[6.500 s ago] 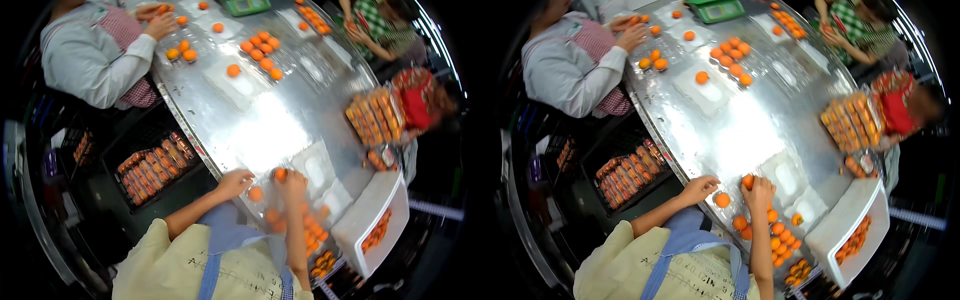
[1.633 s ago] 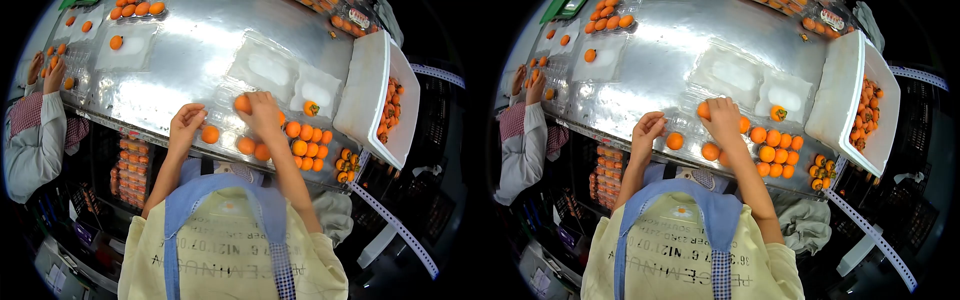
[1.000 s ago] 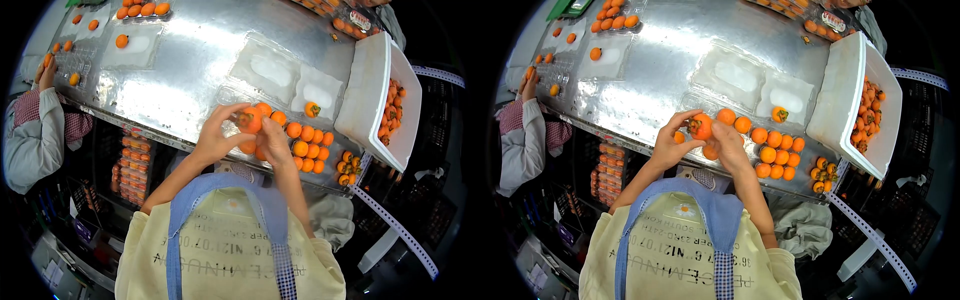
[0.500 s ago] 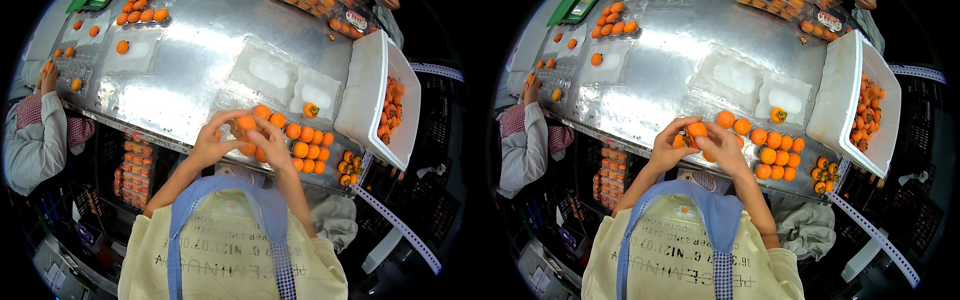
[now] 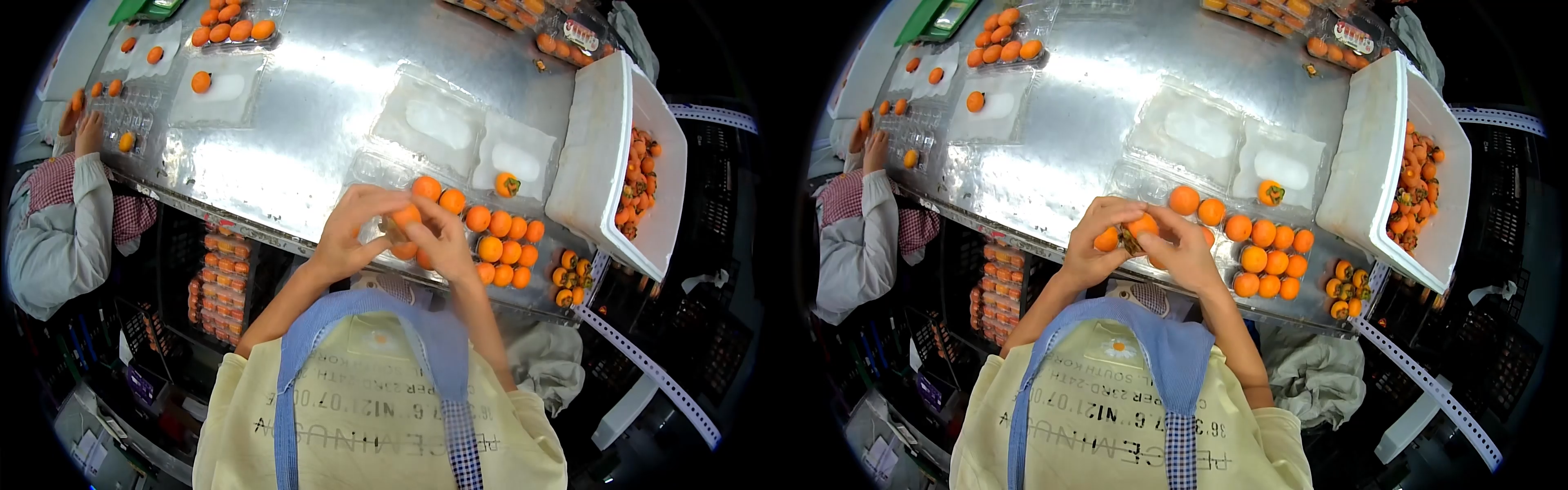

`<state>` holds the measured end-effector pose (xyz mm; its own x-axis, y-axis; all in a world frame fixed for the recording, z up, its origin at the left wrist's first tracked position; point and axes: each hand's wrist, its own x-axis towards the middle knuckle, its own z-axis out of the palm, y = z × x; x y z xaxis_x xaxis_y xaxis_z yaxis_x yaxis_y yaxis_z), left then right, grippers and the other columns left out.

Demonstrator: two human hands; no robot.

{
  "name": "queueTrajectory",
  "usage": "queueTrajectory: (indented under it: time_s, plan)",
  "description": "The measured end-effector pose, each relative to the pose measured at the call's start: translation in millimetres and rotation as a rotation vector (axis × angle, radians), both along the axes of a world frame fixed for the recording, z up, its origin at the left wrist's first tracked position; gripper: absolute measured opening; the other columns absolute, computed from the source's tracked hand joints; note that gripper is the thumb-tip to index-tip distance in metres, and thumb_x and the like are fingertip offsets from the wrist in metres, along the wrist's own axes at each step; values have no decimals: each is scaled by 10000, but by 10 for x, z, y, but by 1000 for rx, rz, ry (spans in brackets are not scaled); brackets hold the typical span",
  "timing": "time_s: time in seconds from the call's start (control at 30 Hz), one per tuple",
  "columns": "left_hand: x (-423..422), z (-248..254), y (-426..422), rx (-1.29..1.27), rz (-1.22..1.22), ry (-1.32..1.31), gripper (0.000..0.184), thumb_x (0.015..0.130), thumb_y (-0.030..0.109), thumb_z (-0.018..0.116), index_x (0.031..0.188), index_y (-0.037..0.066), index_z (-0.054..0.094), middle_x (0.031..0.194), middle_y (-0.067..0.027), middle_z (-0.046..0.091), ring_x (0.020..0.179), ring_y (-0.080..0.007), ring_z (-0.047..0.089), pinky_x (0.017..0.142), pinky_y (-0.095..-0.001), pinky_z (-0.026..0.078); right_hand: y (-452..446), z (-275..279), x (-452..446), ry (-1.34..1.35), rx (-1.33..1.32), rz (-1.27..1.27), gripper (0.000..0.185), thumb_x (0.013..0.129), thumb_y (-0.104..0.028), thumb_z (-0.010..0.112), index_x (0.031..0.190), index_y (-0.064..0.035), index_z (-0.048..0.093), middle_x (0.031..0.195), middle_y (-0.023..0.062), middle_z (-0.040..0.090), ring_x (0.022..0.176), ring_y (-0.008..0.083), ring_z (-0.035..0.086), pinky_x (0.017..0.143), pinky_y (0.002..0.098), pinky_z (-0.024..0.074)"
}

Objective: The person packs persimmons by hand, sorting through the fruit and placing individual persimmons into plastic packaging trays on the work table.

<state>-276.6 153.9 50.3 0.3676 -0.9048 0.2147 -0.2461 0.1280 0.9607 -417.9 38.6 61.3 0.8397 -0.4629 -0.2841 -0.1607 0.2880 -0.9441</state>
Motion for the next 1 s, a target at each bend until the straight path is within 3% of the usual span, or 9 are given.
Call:
queueTrajectory:
  time_s: [0.13, 0.33, 0.53, 0.67, 0.8, 0.9, 1.0]
  plan:
    - [-11, 13, 3, 23, -2, -110, 528, 629, -16, 636, 1145, 94, 617, 1183, -74, 589, 1063, -268, 504, 941, -364, 390, -44, -14, 5, 14, 58, 23, 427, 901, -208, 572, 1256, 21, 512, 1138, 113, 598, 1050, 170, 559, 910, 292, 440]
    - [3, 121, -20, -34, 13, -150, 670, 679, -20, 666, 1309, 63, 454, 1297, -108, 484, 1147, -267, 475, 973, -368, 390, -70, -5, 9, -162, 205, -20, 433, 872, -187, 598, 1232, 43, 524, 1159, 120, 592, 1077, 186, 551, 932, 307, 430]
    - [-51, 99, 30, 158, -37, 641, 742, 737, 25, 687, 1386, 56, 327, 1354, -102, 411, 1154, -210, 474, 957, -351, 429, -66, 27, -1, -296, 51, -58, 530, 778, -92, 680, 1255, 39, 491, 1258, 138, 529, 1162, 211, 496, 998, 341, 380]
    - [-64, 38, 31, 266, -134, 913, 589, 841, 66, 619, 1370, 84, 362, 1236, -143, 520, 1075, -192, 551, 893, -315, 465, -43, 42, -21, -281, -153, -67, 573, 740, -37, 700, 1264, 33, 480, 1276, 128, 520, 1192, 224, 471, 1031, 353, 343]
    - [-86, 46, 35, 307, -166, 1134, 546, 868, 89, 594, 1362, 47, 365, 1190, -150, 560, 1065, -198, 568, 885, -331, 478, -20, 80, 17, -219, -415, 20, 582, 694, -18, 715, 1240, -16, 515, 1282, 147, 518, 1198, 245, 470, 1023, 354, 353]
    - [-103, 10, 58, 292, -133, 1115, 530, 864, 84, 610, 1342, 23, 388, 1193, -132, 564, 1085, -202, 564, 928, -339, 460, -25, 112, 23, -200, -498, 52, 612, 670, -14, 721, 1245, -34, 512, 1296, 158, 505, 1202, 255, 465, 1017, 365, 355]
    - [-104, 58, 45, 210, -127, 998, 543, 833, 35, 634, 1325, 15, 406, 1216, -124, 550, 1109, -197, 552, 949, -340, 451, -39, 111, 14, -248, -398, 3, 593, 705, -32, 706, 1257, -20, 491, 1309, 157, 490, 1204, 254, 463, 998, 366, 365]
